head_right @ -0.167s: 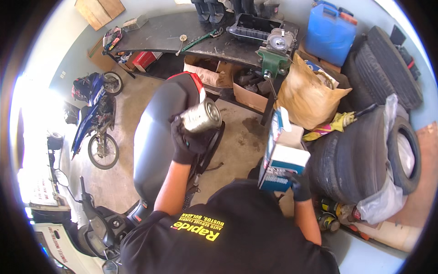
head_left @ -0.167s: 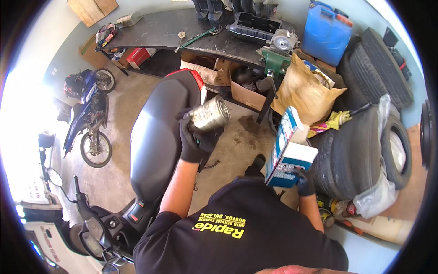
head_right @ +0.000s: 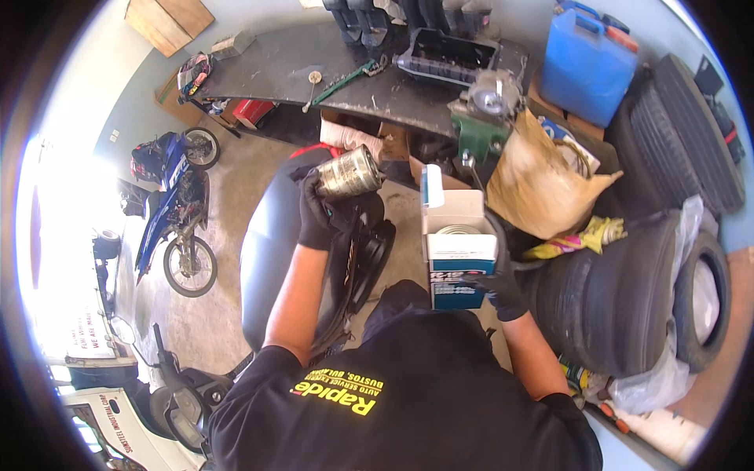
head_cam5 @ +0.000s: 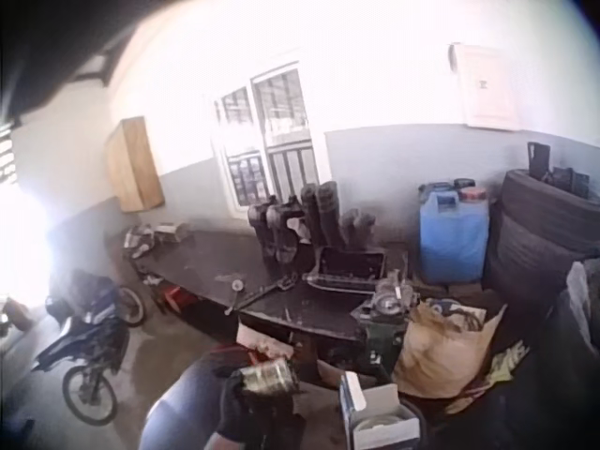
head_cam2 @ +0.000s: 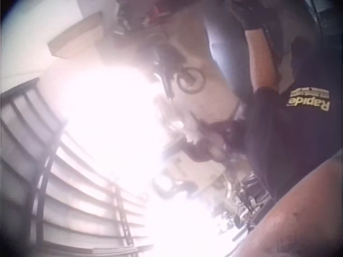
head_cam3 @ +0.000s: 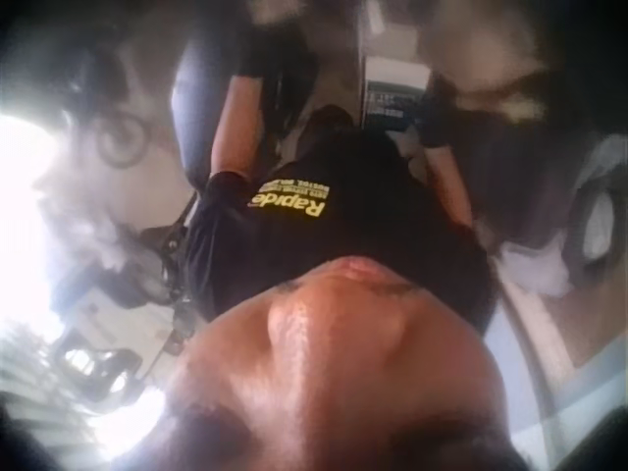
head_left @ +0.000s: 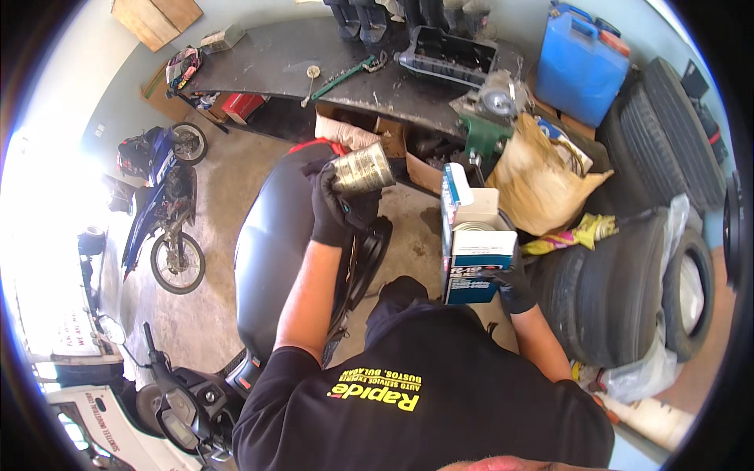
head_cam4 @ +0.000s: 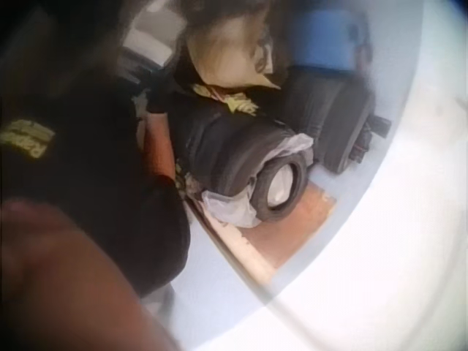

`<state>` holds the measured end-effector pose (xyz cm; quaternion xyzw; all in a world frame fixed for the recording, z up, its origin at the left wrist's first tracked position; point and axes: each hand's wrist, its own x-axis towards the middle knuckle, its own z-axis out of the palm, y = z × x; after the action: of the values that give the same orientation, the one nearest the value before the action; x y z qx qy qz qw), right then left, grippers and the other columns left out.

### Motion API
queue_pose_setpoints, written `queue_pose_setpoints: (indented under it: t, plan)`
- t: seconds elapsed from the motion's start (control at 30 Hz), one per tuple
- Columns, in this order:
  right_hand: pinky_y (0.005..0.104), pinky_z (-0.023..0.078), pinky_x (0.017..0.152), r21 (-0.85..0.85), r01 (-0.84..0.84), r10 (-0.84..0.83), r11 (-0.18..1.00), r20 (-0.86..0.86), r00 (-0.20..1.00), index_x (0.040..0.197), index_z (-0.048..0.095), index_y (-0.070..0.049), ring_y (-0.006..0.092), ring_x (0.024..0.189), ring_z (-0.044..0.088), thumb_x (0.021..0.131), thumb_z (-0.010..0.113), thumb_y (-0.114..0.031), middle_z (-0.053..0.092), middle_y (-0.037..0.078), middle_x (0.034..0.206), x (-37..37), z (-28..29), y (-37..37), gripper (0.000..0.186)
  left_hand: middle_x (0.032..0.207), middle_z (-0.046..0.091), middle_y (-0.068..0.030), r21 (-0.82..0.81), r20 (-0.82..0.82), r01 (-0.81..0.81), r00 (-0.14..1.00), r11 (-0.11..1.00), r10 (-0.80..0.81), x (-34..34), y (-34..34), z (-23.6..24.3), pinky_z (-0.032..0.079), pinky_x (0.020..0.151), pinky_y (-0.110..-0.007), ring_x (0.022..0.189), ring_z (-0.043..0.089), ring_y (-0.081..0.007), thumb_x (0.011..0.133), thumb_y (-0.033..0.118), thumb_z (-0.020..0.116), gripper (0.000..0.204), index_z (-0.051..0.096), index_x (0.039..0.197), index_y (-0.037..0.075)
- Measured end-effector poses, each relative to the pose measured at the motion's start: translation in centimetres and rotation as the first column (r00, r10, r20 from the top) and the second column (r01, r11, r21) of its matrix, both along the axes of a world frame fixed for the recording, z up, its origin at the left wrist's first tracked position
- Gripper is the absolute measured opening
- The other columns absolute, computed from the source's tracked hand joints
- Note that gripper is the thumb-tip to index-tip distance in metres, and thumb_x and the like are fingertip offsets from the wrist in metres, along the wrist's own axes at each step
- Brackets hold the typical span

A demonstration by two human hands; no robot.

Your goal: The person removes a new fuel filter from its packaging and places it into a bench vise. They tighten the vise to secure the filter, then loosen it and remove the filter from the vise.

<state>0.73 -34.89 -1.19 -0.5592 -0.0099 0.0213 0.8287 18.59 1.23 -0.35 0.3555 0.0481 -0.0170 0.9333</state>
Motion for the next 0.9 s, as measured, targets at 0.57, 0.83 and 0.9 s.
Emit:
queue_pose_setpoints:
  t: [0.57,0.83,0.9]
  plan:
    - [0.0422,0.044,0.116,-0.063,0.114,-0.118,0.991,-0.051,0.992,0.159,0.028,-0.006,0.0262,0.137,0.051,0.065,0.097,-0.021,0.048,0.013,0.150,29.3,0.0,9.8,0.117,0.117,0.070,-0.0283,0.970,0.162,-0.209,0.936,-0.124,-0.313,43.0,-1.1,3.3,0.055,0.092,-0.047,0.108,0.069,-0.0439,0.071,0.042,0.084,0.076,0.059,0.127,-0.001]
    - [0.0430,0.043,0.116,-0.173,0.153,-0.168,0.973,-0.073,0.983,0.160,0.025,-0.005,0.0273,0.138,0.049,0.064,0.096,-0.021,0.047,0.014,0.150,32.3,-0.8,8.9,0.120,0.121,0.069,-0.0274,0.927,0.124,-0.241,0.920,-0.287,-0.371,45.3,-3.0,0.9,0.054,0.095,-0.047,0.114,0.068,-0.0412,0.077,0.042,0.082,0.083,0.051,0.141,-0.001]
    - [0.0433,0.042,0.116,-0.136,0.176,-0.187,0.975,-0.075,0.979,0.160,0.025,-0.005,0.0275,0.139,0.048,0.064,0.096,-0.023,0.046,0.015,0.151,32.7,-0.6,8.8,0.121,0.120,0.070,-0.0253,0.961,0.158,-0.223,0.928,-0.166,-0.337,45.7,-2.2,0.1,0.054,0.095,-0.045,0.113,0.068,-0.0384,0.079,0.042,0.080,0.078,0.054,0.138,-0.002]
